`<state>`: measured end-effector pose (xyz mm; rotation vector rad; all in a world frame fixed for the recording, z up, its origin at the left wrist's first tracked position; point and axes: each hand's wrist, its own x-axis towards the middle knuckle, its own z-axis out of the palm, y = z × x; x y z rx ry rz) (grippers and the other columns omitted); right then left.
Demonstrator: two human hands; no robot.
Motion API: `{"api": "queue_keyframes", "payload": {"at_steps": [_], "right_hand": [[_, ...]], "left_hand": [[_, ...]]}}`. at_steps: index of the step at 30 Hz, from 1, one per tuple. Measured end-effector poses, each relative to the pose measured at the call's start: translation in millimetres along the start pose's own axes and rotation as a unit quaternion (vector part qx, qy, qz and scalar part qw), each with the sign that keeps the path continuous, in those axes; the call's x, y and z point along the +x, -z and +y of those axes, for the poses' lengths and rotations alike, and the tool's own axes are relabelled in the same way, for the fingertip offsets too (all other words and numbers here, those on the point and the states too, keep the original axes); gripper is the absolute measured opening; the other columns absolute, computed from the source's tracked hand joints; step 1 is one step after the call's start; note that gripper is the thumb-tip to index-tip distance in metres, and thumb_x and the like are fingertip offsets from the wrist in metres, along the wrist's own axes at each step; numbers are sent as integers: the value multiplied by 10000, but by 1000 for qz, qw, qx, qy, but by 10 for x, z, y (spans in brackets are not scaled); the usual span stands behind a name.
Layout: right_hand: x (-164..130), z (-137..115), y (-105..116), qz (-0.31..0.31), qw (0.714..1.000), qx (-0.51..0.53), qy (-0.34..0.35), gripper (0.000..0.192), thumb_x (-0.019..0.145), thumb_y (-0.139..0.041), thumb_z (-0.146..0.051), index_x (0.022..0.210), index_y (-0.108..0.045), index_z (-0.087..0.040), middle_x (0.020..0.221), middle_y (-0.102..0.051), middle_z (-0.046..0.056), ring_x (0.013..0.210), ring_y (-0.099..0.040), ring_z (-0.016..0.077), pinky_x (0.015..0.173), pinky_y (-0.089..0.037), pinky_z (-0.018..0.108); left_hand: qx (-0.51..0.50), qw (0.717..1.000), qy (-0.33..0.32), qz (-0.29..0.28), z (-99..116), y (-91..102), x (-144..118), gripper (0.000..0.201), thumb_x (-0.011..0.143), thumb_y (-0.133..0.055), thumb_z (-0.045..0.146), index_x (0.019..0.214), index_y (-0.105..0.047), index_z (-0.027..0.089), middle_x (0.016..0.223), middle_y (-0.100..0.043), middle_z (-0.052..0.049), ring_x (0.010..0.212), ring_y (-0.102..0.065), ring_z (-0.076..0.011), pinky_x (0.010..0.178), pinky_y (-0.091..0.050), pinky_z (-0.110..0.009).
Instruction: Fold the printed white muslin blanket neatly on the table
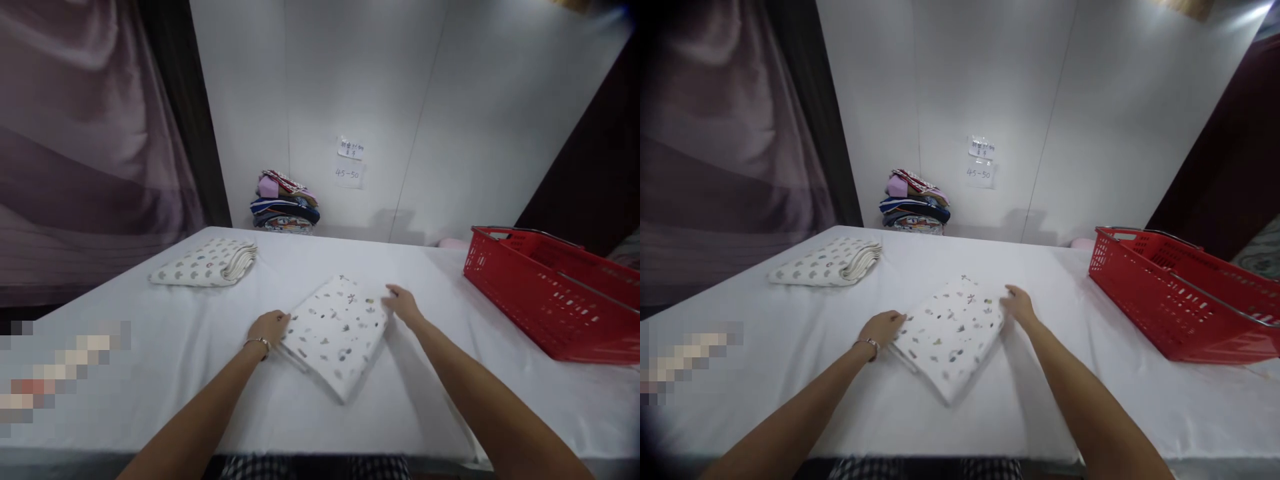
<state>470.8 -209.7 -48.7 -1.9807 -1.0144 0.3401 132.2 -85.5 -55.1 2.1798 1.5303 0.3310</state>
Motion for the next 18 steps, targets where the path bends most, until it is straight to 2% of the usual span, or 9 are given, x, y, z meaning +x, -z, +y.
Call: {"api": "queue_keyframes", "payload": {"at_steps": [2,4,7,10,12,15,18], "right_hand": [[287,-154,-71,46,998,11,30,590,663,-543,-271,1222,-481,-95,1209,-515,119,1084,-502,217,946,-383,335],[415,-249,-207,47,998,19,39,635,699,-519,-308,1283,-406,-87,1298,-427,137,1165,-434,224,979,-347,341],[307,-231,-436,-7,999,-5,42,693,703,-529,-357,1318,-352,-91,1365,-332,149,1250,-326,254,1031,-273,382],[2,-85,-518,-27,998,-41,36,707,705,-527,-358,1341,-320,-127,1410,-250,122,1300,-225,255,1063,-209,389],[-226,18,-473,-31,999,-27,-1,718,704,-533,-366,1346,-314,-130,1385,-305,125,1271,-290,264,1045,-248,397],[-543,130,-365,-59,995,55,-54,744,689,-568,-388,1352,-311,-167,1289,-449,109,1129,-475,247,941,-390,367],[-703,177,-277,-81,989,106,-65,740,646,-620,-340,1327,-360,-216,1235,-508,80,1011,-557,215,841,-463,318]], "left_hand": [[-28,1000,13,0,91,-82,-138,263,769,-450,383,835,-644,220,850,-673,-60,805,-601,-214,668,-399,-281],[-52,999,9,-1,181,-174,-271,276,770,-456,372,919,-629,215,822,-671,-51,783,-602,-195,657,-401,-265],[-82,997,7,-7,259,-251,-405,309,779,-448,380,979,-605,204,758,-663,-37,734,-602,-174,635,-402,-251],[-97,995,6,-10,264,-233,-441,304,775,-455,395,948,-610,199,738,-656,-31,732,-600,-171,640,-405,-249],[-101,995,0,-14,246,-200,-427,296,769,-462,402,920,-615,197,735,-654,-30,741,-599,-173,647,-411,-249],[-124,992,6,-34,216,-178,-402,281,761,-474,397,890,-607,185,704,-644,-27,672,-598,-158,604,-425,-241],[-197,977,30,-78,246,-234,-437,239,756,-492,365,867,-568,168,676,-629,-19,536,-570,-130,497,-433,-228]]}}
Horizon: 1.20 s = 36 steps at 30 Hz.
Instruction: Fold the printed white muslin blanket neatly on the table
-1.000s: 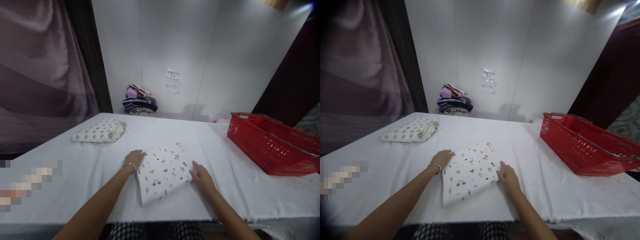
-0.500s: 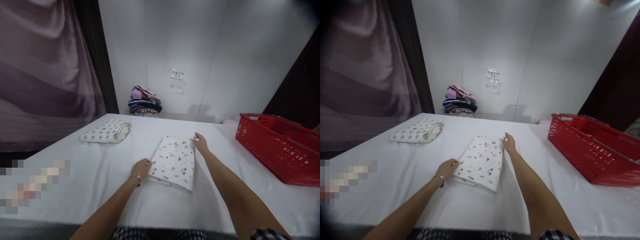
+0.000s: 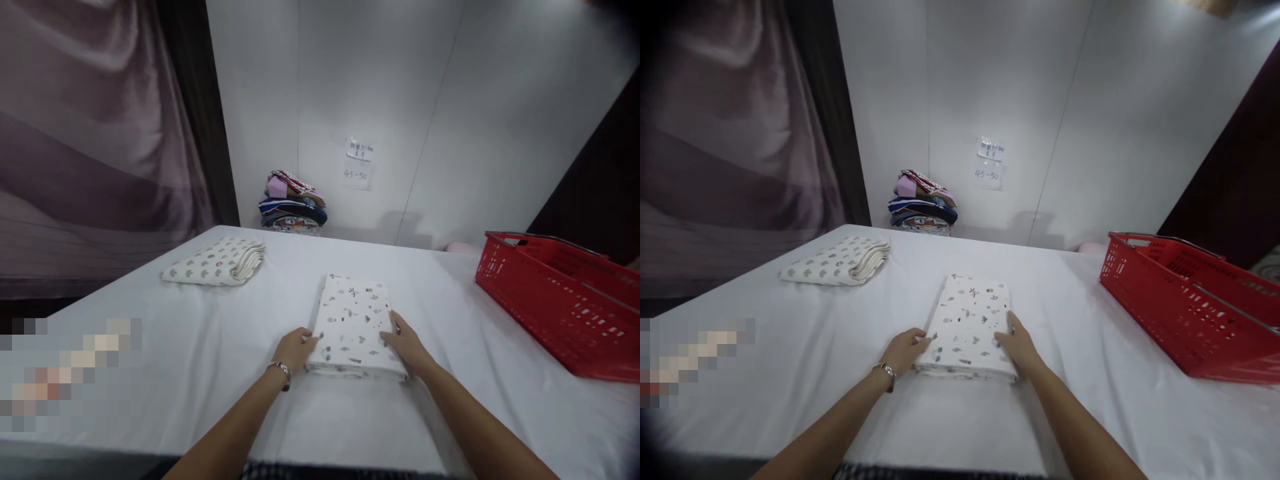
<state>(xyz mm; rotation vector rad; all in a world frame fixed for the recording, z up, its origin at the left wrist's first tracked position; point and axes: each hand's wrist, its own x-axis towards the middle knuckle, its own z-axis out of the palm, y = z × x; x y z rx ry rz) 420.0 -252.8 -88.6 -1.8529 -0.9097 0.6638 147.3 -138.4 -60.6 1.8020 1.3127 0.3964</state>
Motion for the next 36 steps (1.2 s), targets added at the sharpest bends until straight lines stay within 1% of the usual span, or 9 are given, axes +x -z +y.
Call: {"api": "queue_keyframes", "payload": {"at_steps": [6,9,11,15,19,24,29,32,36], "right_hand": [[537,-244,452,1,995,-84,60,677,609,-587,-146,1271,-447,-158,1152,-564,94,887,-595,218,783,-482,337],[867,-411,645,54,965,-211,148,536,615,-550,-90,1147,-565,-156,1209,-522,100,1052,-519,258,918,-404,376],[880,-472,630,65,951,-247,173,458,656,-544,-122,1112,-585,-137,1193,-533,114,1092,-490,266,946,-378,388],[376,-440,344,-29,944,-241,222,364,800,-465,-316,1130,-563,-199,1166,-561,69,1031,-534,223,871,-432,367],[-327,-295,103,-78,885,-329,320,355,842,-409,-327,1161,-532,-232,1163,-560,69,1052,-510,222,913,-378,404],[-713,-48,-38,18,820,-443,361,547,744,-440,-114,1284,-415,-194,1281,-462,92,1169,-407,258,998,-236,475],[-692,77,-83,48,785,-496,367,648,696,-363,7,1309,-389,-203,1304,-445,66,1194,-380,239,987,-250,437],[-565,101,49,39,775,-508,374,630,718,-348,8,1308,-391,-209,1298,-453,61,1180,-393,227,971,-271,416],[-250,172,342,48,767,-511,384,602,747,-337,15,1301,-398,-211,1283,-471,56,1187,-392,201,985,-252,402]], "left_hand": [[-192,965,64,-166,283,-673,-301,308,714,-537,198,1007,-456,146,574,-583,15,447,-565,-126,422,-457,-224],[-223,934,18,-277,433,-1052,-420,462,650,-600,193,1090,-467,156,751,-620,-28,455,-578,-115,425,-459,-226],[-202,939,-33,-278,453,-1130,-406,419,668,-587,240,1072,-516,160,838,-629,-51,484,-582,-106,434,-451,-218],[-43,983,-159,-81,325,-754,-102,220,742,-494,243,916,-617,188,816,-655,-15,632,-589,-114,605,-481,-244],[143,952,-232,139,203,-188,399,349,765,-468,178,1106,-541,184,1092,-595,-58,990,-534,-177,881,-425,-329],[315,880,-338,110,253,-84,943,658,660,-470,19,1286,-382,203,1409,-305,-44,1295,-231,-220,1025,-276,-386],[389,842,-372,40,351,-162,1209,506,690,-427,15,1140,-515,228,1248,-505,-41,1174,-412,-208,999,-267,-414],[412,828,-379,49,364,-69,1132,352,722,-438,63,1019,-575,194,1076,-596,-65,1000,-522,-205,956,-295,-412],[421,810,-401,69,252,24,676,257,720,-481,113,944,-590,176,950,-612,-73,933,-528,-210,918,-311,-397]]}}
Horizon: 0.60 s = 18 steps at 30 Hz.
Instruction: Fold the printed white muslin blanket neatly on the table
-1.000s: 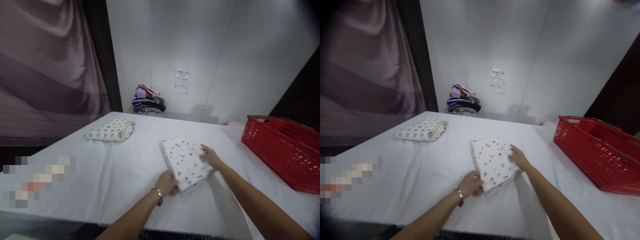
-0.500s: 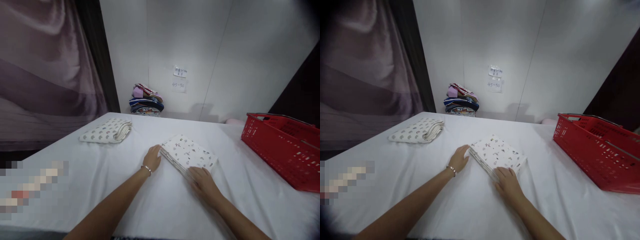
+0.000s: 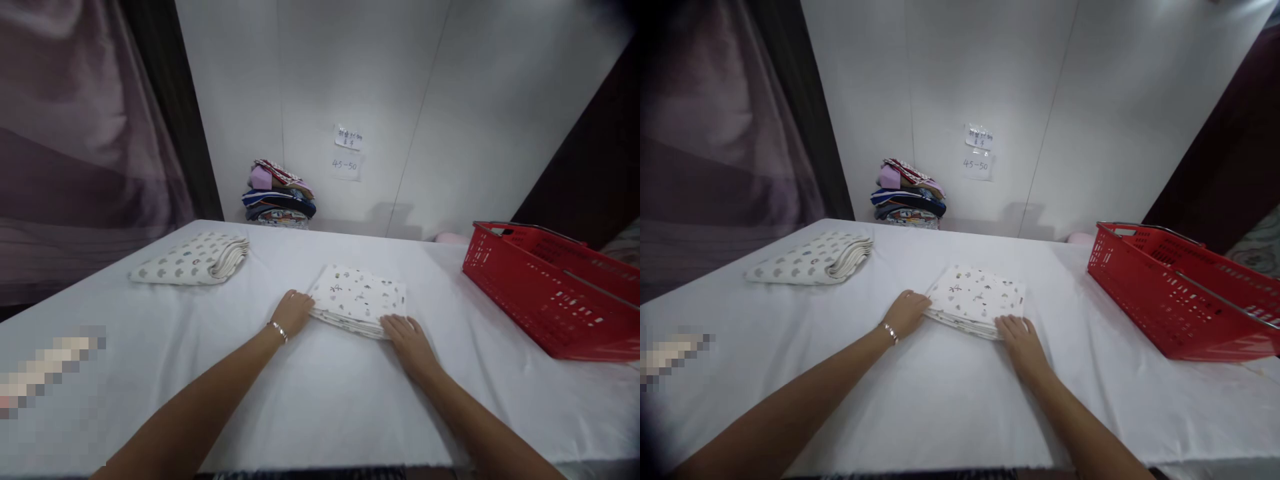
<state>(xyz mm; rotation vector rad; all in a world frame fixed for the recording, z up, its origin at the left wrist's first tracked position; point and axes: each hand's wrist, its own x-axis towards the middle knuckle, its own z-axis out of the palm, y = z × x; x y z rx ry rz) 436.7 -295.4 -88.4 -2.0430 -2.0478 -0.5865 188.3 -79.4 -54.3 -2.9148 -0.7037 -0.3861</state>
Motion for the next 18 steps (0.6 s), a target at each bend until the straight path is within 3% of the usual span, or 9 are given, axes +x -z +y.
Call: {"api": "queue_keyframes", "payload": {"at_steps": [3,7,13,18], "right_hand": [[70,208,-82,6,1000,4,-10,602,738,-335,28,1285,-418,-210,1284,-472,50,1218,-361,193,992,-243,404],[98,207,-130,-14,998,49,-28,610,714,-343,28,1268,-439,-209,1308,-445,53,1250,-323,188,980,-273,401],[69,118,26,-73,973,197,-96,675,655,-366,-33,1292,-397,-254,1355,-382,28,1293,-256,193,1033,-175,478],[216,57,149,-8,942,294,-160,344,792,-425,-234,1107,-563,-238,1170,-563,44,1175,-430,204,1027,-163,500]], "left_hand": [[-11,999,24,26,236,70,-391,232,710,-494,129,917,-586,182,907,-603,-60,890,-519,-203,867,-340,-377],[-50,995,63,58,408,74,-700,300,704,-480,113,976,-567,205,962,-588,-53,917,-508,-199,843,-357,-369],[-127,982,71,120,380,57,-707,267,791,-500,337,1018,-568,213,1033,-579,-58,981,-497,-204,874,-363,-380],[-161,971,90,149,461,-4,-527,247,842,-434,335,972,-603,210,1008,-604,-51,974,-512,-186,871,-376,-361]]}}
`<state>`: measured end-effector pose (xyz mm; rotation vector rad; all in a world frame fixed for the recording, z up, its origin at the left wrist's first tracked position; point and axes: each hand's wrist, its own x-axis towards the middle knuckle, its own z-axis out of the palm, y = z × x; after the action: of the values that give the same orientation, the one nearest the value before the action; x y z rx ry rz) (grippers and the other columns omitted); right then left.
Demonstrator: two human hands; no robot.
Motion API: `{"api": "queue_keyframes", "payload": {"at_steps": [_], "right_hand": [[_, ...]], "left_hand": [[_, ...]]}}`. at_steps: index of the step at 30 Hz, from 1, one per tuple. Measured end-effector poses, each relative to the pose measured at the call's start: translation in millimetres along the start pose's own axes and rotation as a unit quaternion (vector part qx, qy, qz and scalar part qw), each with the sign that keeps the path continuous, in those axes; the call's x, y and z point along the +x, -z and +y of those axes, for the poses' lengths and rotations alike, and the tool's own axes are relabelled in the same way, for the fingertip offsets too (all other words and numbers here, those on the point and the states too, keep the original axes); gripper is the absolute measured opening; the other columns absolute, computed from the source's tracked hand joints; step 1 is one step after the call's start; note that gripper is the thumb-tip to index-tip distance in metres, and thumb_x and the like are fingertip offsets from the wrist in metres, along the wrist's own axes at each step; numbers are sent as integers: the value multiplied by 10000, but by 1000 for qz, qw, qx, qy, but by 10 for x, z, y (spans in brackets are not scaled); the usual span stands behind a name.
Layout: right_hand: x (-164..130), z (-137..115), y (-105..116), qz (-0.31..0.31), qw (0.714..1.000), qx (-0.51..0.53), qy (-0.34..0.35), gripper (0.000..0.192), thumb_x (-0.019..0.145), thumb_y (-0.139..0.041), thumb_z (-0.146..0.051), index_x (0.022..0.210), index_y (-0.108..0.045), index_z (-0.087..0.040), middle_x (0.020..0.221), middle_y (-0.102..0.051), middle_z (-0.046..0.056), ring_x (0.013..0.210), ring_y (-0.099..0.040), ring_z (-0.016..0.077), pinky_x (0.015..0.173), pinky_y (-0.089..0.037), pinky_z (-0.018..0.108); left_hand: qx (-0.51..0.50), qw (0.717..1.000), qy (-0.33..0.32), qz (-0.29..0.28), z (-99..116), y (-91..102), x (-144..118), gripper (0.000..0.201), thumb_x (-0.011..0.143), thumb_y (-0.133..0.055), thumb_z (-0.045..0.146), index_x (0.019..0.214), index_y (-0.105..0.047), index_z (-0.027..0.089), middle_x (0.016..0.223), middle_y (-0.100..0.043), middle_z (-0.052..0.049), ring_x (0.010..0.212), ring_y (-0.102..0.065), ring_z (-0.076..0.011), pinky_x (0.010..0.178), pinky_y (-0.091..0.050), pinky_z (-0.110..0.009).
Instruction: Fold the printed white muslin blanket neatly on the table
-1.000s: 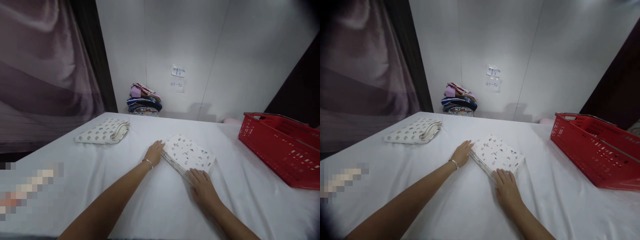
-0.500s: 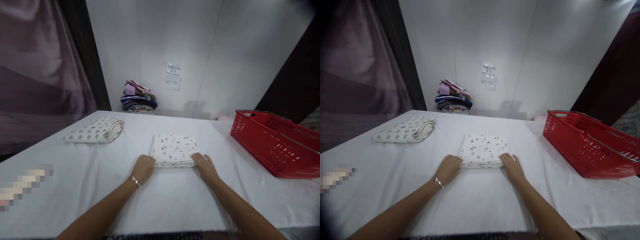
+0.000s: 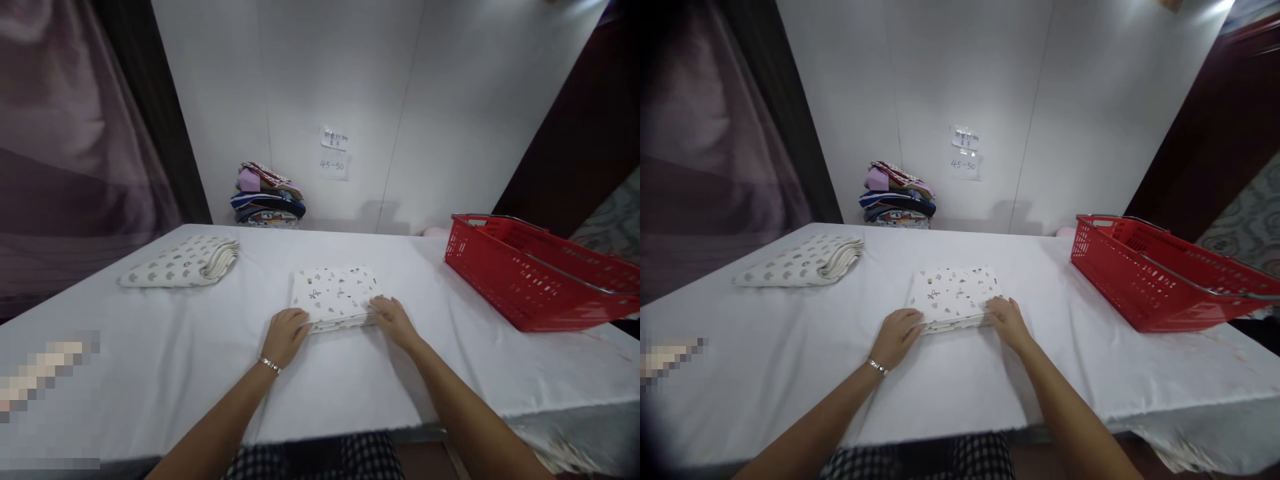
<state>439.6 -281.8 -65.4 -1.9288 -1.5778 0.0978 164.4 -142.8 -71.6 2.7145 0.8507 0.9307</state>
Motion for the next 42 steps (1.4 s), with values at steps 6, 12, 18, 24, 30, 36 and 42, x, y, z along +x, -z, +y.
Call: {"api": "queue_keyframes", "payload": {"at_steps": [6,12,18,24,30,36,42], "right_hand": [[18,43,-172,40,999,11,31,210,818,-474,-284,943,-635,-234,1046,-626,36,1099,-489,207,973,-284,454],[-11,153,-264,92,993,-1,73,208,833,-462,-271,917,-648,-229,1034,-634,37,1106,-486,207,934,-346,409],[-16,81,-214,129,990,-7,59,221,854,-419,-255,907,-632,-228,1018,-635,28,1077,-499,191,963,-292,427],[-70,96,-199,115,989,-43,85,225,856,-417,-229,911,-635,-225,1001,-639,34,1040,-509,185,949,-299,408],[-97,85,-172,96,990,-34,102,182,817,-487,-232,926,-633,-221,1029,-628,32,1013,-515,179,923,-335,378],[-73,116,-202,91,989,-59,105,212,835,-459,-226,972,-621,-222,1041,-621,36,1019,-511,177,916,-340,375],[-42,85,-242,106,987,-68,96,215,866,-399,-210,910,-609,-204,1012,-619,45,1006,-504,174,932,-316,385]], "left_hand": [[-17,1000,23,0,17,-141,77,245,842,-437,345,903,-633,210,937,-631,-37,912,-538,-173,832,-398,-346],[-11,1000,12,-11,44,-102,63,246,839,-442,351,900,-648,231,924,-632,-27,890,-539,-166,822,-395,-336],[-11,1000,15,-17,65,-101,89,268,854,-409,328,874,-659,236,906,-635,-18,875,-540,-160,811,-395,-325],[-5,1000,13,-9,56,-117,66,277,860,-394,324,874,-658,239,923,-637,-20,892,-539,-166,830,-385,-342],[1,1000,0,3,39,-124,57,265,832,-446,370,923,-651,227,942,-638,-36,912,-542,-180,838,-392,-345],[2,1000,3,-5,46,-120,66,280,838,-427,374,905,-660,235,941,-643,-35,901,-547,-175,829,-399,-339],[5,1000,2,-7,56,-112,73,277,841,-419,363,902,-661,244,937,-640,-27,894,-546,-175,821,-395,-342]]}}
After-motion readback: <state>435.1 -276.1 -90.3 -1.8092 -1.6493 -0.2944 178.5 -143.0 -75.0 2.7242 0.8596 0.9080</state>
